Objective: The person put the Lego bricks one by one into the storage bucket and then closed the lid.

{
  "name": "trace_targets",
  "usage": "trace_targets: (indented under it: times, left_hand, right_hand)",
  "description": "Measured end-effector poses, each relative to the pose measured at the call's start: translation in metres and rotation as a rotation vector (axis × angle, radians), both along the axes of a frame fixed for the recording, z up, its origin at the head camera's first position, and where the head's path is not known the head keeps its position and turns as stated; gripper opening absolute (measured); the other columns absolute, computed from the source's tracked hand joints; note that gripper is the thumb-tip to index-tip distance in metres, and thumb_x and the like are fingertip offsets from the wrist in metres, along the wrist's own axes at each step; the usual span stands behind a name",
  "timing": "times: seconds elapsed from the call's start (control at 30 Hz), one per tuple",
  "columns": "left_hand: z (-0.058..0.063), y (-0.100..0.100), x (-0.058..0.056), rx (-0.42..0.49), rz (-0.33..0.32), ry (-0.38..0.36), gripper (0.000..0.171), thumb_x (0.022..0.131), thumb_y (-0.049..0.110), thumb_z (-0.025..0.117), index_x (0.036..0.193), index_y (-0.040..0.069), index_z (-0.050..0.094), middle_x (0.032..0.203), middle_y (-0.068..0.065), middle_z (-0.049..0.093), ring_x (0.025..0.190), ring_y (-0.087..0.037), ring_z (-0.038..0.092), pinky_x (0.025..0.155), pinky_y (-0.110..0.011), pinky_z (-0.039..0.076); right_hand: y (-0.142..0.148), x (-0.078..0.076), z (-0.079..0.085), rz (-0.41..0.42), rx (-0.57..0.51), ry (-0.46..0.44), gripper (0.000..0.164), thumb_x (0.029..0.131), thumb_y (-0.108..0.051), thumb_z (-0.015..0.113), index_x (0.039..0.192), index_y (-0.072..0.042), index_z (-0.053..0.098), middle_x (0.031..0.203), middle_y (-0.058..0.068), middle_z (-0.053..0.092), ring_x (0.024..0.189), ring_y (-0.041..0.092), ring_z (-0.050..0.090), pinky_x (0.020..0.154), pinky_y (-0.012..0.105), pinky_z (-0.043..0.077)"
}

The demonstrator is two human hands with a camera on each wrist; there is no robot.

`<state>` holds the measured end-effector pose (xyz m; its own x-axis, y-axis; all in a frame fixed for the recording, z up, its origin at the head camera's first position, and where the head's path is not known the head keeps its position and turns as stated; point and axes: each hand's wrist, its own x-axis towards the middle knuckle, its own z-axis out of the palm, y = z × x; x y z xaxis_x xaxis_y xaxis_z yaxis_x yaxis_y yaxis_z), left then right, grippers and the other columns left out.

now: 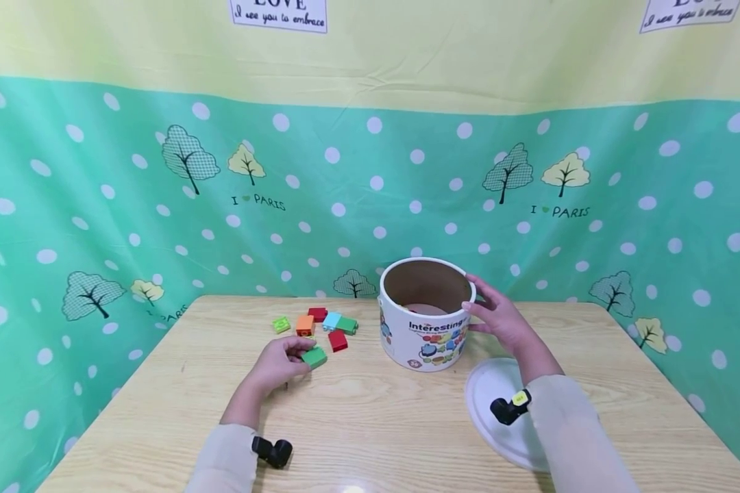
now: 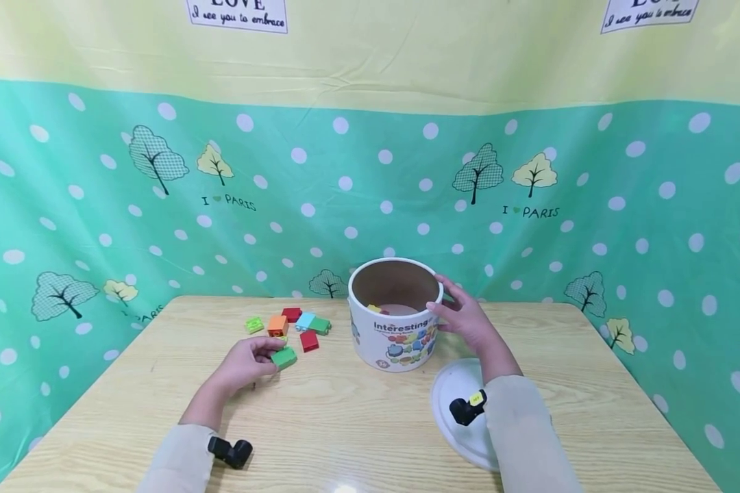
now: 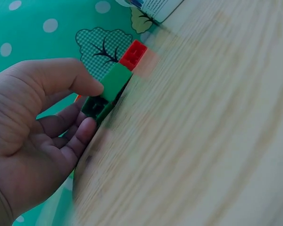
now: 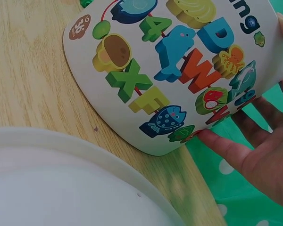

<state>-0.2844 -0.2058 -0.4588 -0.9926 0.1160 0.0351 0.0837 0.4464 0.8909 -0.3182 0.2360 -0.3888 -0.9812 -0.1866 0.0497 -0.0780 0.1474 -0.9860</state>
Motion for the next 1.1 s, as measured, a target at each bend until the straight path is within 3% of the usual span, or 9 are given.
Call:
trace_targets:
  times: [0.23,0.43,0.87,1.1]
  left_hand:
    - [0.0014,-0.0005,0.0024,0.039,0.035,-0.02,0.041,0.079,-0.004,0.07,0.117,0.008,0.069,0.114,-0.006,0.066,0.098,-0.022,0.059,0.084,-0.03,0.053]
    - [0.0044,0.0017,0.0053,0.085,0.026,-0.035,0.039,0.079,-0.006,0.068,0.116,0.006,0.07,0.117,-0.008,0.065,0.097,-0.021,0.061,0.082,-0.03,0.054]
    - [0.007,0.0056,0.0048,-0.118,-0.007,-0.016,0.048,0.07,-0.006,0.074,0.117,0.005,0.071,0.106,-0.005,0.066,0.085,-0.018,0.057,0.072,-0.029,0.052]
    - [0.0058,0.0016,0.0053,-0.045,-0.024,-0.02,0.047,0.071,-0.004,0.073,0.117,0.005,0.071,0.106,-0.008,0.066,0.084,-0.018,0.059,0.07,-0.029,0.054]
  right_hand:
    - [0.0002,-0.0003,-0.0012,0.002,-0.004,-0.004,0.08,0.091,-0.034,0.069,0.156,-0.028,0.023,0.161,0.012,0.015,0.141,0.043,0.026,0.094,0.055,0.048]
    - [0.0013,-0.0015,-0.004,0.011,0.001,0.0,0.08,0.092,-0.034,0.069,0.156,-0.028,0.022,0.161,0.013,0.015,0.141,0.044,0.026,0.094,0.055,0.047]
    - [0.0014,-0.0009,-0.0019,0.003,-0.001,0.009,0.079,0.092,-0.033,0.069,0.156,-0.027,0.023,0.161,0.013,0.016,0.14,0.043,0.027,0.094,0.053,0.049]
    - [0.0003,-0.0008,-0.0027,0.011,-0.027,0.013,0.078,0.093,-0.029,0.068,0.156,-0.025,0.023,0.161,0.014,0.016,0.14,0.042,0.028,0.093,0.053,0.049]
